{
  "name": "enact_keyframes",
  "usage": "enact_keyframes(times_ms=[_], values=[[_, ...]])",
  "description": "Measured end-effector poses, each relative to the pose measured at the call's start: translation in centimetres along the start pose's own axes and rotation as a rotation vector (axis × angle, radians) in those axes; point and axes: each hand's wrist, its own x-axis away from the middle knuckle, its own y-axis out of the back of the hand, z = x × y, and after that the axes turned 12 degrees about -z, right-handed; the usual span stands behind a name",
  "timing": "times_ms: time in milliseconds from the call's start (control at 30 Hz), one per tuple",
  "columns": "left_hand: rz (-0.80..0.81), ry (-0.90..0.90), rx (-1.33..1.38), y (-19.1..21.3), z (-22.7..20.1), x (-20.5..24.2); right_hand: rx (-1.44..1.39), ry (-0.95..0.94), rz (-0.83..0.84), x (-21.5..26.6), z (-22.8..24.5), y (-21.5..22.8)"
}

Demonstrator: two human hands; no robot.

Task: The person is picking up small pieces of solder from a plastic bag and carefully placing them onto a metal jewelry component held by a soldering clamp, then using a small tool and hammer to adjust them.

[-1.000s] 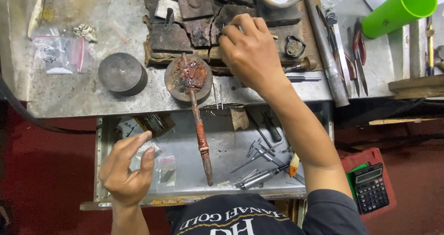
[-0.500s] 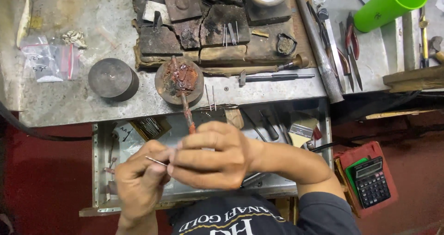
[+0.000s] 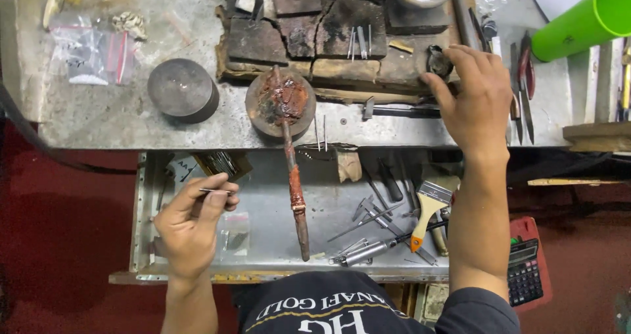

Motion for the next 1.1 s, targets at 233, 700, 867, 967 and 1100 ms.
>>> enact_keyframes(times_ms=[233,700,867,967,1100], values=[[0.032,-0.075,0.010,0.5,0.1,0.0,-0.404,-0.143,0.046,-1.5,0.6,0.9],[0.061,-0.157,-0.052,0.5,-0.8,0.3,-0.720,-0.076,0.282,-13.7,15.7,-3.5],[0.051,-0.165,-0.076,0.5,-0.6,-0.2,-0.577,-0.091,0.325,-14.3,16.2,-4.8],[0.082,-0.182,-0.080,0.0,-1.0,-0.6,-0.568,-0.057,0.302,-14.2,16.0,-4.9],[0.118,-0.232,-0.063,0.0,-0.8,-1.4,-0.581,-0.066,0.302,-13.4,15.2,-2.5]])
